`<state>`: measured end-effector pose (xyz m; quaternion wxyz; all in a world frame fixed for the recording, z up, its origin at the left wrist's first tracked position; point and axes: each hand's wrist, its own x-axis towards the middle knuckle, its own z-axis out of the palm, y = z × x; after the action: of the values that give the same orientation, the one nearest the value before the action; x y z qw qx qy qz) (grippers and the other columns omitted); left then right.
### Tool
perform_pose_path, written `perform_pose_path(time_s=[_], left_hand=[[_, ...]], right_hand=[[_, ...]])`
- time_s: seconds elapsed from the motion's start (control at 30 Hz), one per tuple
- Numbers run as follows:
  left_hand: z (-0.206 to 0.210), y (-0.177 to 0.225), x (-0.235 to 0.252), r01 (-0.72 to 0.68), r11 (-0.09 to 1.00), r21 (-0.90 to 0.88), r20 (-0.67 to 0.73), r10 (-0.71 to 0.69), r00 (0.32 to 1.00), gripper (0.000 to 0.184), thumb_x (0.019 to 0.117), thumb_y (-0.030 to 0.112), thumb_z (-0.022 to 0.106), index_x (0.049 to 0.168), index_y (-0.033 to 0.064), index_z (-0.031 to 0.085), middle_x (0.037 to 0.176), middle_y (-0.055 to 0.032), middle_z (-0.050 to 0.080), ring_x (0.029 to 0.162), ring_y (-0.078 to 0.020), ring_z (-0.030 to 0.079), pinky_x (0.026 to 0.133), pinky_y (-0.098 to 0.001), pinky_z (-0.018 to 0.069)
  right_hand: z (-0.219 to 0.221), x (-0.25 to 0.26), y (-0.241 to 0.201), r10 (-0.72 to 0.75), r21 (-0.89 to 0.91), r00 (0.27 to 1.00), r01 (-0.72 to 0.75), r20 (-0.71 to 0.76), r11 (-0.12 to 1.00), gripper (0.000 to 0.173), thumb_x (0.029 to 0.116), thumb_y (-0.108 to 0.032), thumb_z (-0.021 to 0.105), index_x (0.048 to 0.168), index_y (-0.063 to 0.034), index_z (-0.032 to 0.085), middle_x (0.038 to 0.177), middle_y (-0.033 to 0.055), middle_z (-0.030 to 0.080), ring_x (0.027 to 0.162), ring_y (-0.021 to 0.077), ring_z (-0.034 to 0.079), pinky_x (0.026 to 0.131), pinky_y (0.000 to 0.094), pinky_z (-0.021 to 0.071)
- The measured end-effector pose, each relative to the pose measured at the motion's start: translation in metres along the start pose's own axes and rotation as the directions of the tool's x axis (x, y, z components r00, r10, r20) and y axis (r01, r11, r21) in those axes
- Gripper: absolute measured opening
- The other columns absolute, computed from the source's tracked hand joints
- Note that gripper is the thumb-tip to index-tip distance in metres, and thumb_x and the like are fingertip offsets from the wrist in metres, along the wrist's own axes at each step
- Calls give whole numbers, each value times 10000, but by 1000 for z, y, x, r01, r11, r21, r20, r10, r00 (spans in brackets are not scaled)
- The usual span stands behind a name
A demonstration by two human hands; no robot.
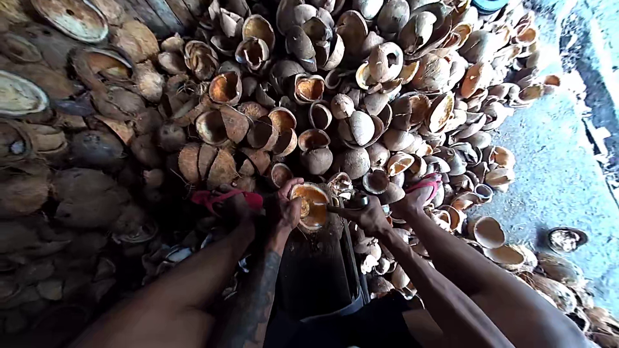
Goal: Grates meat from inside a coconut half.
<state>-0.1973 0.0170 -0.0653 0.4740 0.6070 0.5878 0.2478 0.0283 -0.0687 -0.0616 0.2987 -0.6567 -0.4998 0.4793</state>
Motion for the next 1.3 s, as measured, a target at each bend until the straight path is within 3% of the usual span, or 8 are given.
perform_pose_path(time_s=[0.13, 0.3, 0.47, 0.7, 0.83, 0.97, 1.13, 1.3], left_hand=[[-6, 1, -21, -42, 994, 103, 85, 33, 996, 492, 907, -1, 517, 1335, 198, 656, 1314, -90, 679, 1138, -308, 666, 910, -593, 543], [14, -14, -26, -82, 994, 75, -202, 96, 975, 484, 804, 99, 548, 1266, 80, 692, 1213, -134, 693, 1162, -236, 639, 1000, -464, 509], [17, 0, -32, -44, 996, 76, -151, 55, 987, 506, 764, 94, 563, 1247, 125, 709, 1164, -81, 713, 1108, -175, 656, 952, -424, 526], [-5, -4, 13, -32, 999, -43, 52, 34, 998, 525, 775, 39, 515, 1265, 96, 695, 1229, -87, 715, 1125, -192, 673, 935, -455, 551], [-13, 13, 6, -69, 994, -90, -7, 68, 998, 478, 881, 7, 542, 1354, 18, 606, 1380, -143, 628, 1252, -249, 606, 1031, -475, 506], [14, -14, -20, -285, 958, -7, -18, 285, 958, 629, 750, 175, 628, 1352, -7, 618, 1356, -145, 649, 1274, -191, 611, 1088, -385, 501], [7, -23, 7, -328, 943, -57, 161, 333, 929, 594, 722, 95, 593, 1309, 61, 679, 1364, -40, 671, 1295, -142, 608, 1100, -380, 514], [5, -22, 9, -361, 933, -15, 131, 360, 924, 549, 741, 144, 578, 1270, 67, 705, 1335, -38, 689, 1289, -137, 613, 1106, -390, 503]], right_hand=[[22, -1, -77, -8, -467, 921, 205, 390, 860, 244, 885, -295, 717, 1052, -118, 698, 894, 134, 707, 868, 343, 698, 744, 613, 546], [33, -72, -5, 188, 270, 892, -78, -411, 960, 277, 784, -252, 831, 840, -64, 636, 655, -4, 584, 544, 102, 550, 542, 321, 505], [69, -69, -12, 538, 707, 730, -106, -422, 699, 303, 818, -108, 839, 772, -44, 546, 508, 17, 486, 373, 109, 431, 371, 292, 417], [26, 48, 95, 8, 376, 917, 156, -400, 913, 361, 679, -299, 904, 780, -123, 605, 638, -57, 583, 551, 60, 560, 564, 286, 527], [36, -14, 47, 358, 586, 884, -124, -302, 801, 365, 792, -235, 873, 930, -16, 616, 654, 16, 580, 518, 114, 532, 520, 321, 507], [62, -72, 7, 770, 864, 635, -353, -61, 359, 288, 913, -220, 786, 889, -49, 556, 535, 17, 463, 400, 114, 425, 396, 299, 428], [-1, 13, 63, 387, 443, 921, -366, 46, 818, 315, 765, -273, 856, 832, -89, 609, 600, -21, 550, 460, 98, 478, 462, 305, 448], [-25, 60, 31, 41, 16, 996, -42, 75, 999, 458, 627, -425, 915, 734, -140, 573, 642, -47, 517, 572, 73, 488, 576, 316, 454]])
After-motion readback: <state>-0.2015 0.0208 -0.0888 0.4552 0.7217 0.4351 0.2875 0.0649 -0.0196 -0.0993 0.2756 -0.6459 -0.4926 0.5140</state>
